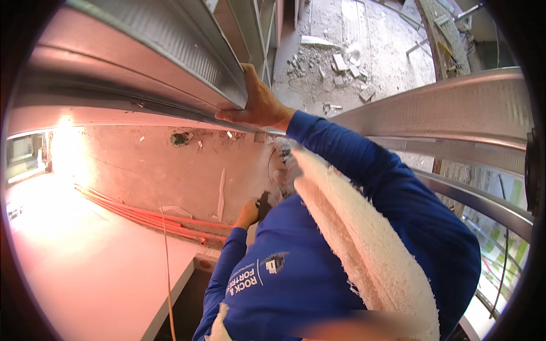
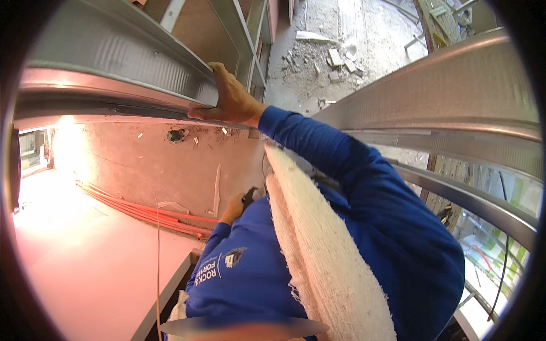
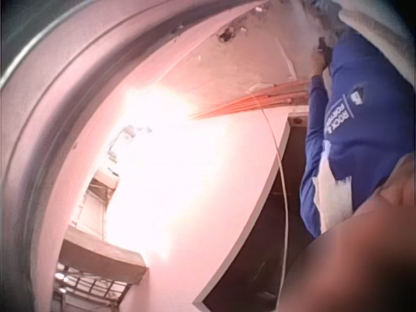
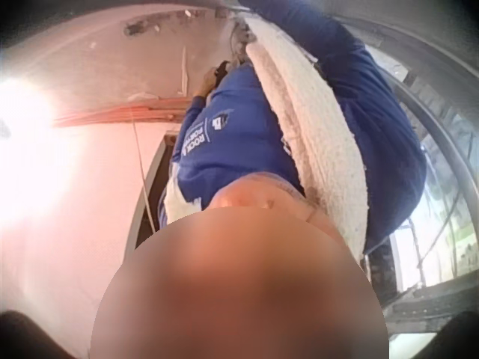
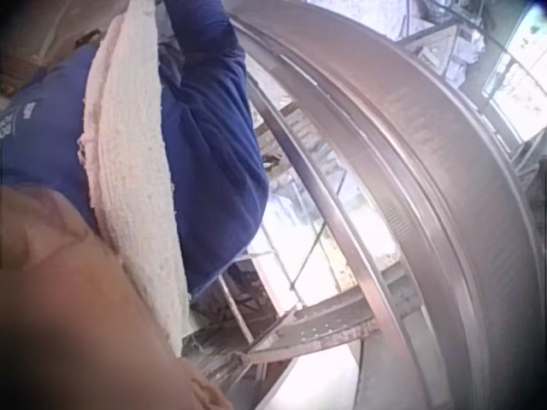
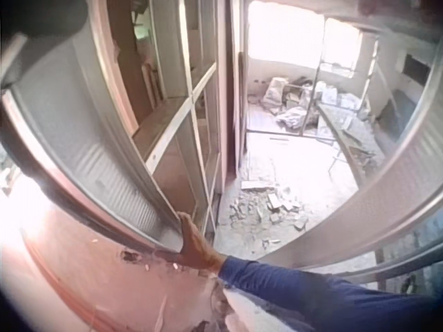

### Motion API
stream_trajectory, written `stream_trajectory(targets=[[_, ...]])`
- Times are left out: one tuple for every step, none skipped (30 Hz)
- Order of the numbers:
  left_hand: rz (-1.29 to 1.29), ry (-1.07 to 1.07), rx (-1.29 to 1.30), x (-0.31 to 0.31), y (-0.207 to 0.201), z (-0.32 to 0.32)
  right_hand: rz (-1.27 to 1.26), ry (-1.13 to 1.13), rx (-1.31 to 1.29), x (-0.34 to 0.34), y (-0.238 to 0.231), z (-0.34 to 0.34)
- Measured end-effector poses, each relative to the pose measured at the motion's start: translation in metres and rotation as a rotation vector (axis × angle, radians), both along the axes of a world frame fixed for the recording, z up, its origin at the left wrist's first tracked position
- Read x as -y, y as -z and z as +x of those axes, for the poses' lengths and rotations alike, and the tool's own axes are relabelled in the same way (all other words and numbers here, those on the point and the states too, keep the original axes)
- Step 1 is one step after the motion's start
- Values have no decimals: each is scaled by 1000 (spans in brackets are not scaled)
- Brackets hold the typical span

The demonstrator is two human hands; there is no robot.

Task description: The person assembles a metal frame on the floor. They use a drill to secure joints and a hammer to adjust components, working on multiple sections of the frame.

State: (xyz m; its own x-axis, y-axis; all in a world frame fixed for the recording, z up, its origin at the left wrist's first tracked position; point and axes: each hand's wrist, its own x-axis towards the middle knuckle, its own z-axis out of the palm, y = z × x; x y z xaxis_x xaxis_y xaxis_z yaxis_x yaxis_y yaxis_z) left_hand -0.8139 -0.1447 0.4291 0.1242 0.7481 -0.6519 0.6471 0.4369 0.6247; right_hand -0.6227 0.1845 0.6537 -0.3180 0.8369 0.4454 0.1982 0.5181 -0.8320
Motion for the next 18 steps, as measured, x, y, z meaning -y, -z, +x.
stream_trajectory(targets=[[15, 11, 89, -12, -20, 0, -32, -20, -26, 1, 1, 0], [26, 19, 84, -25, -39, 0, -36, -32, -55, 0, 3, 1], [48, 74, -15, -40, -56, -3, -41, -44, -84, -1, 4, 1], [102, 136, -85, -51, -72, -7, -49, -32, -79, -2, 5, 1], [149, 187, -164, -61, -86, -11, -54, -24, -70, -3, 5, 1], [192, 224, -157, -69, -97, -15, -45, -21, -61, -2, 5, 0], [230, 255, -162, -76, -106, -21, -43, -10, -69, -2, 5, 0], [264, 292, -165, -81, -112, -28, -36, -2, -77, -1, 3, -1], [224, 320, -173, -85, -112, -37, -46, 22, -92, 0, 2, -2], [183, 353, -183, -88, -110, -48, -27, 37, -88, 3, -1, -4], [134, 391, -198, -89, -104, -61, -46, 71, -89, 5, -3, -5], [174, 393, -206, -90, -93, -76, -62, 106, -91, 8, -5, -7], [187, 404, -208, -92, -79, -92, -91, 123, -76, 12, -6, -8], [198, 399, -200, -94, -64, -111, -56, 177, -117, 13, -6, -11], [206, 371, -176, -100, -46, -128, -24, 203, -147, 15, -7, -13], [212, 344, -154, -108, -30, -147, -18, 212, -154, 16, -6, -15], [217, 330, -139, -116, -18, -165, -20, 233, -167, 17, -5, -18], [189, 368, -127, -126, -15, -187, -40, 270, -201, 18, -4, -22]])
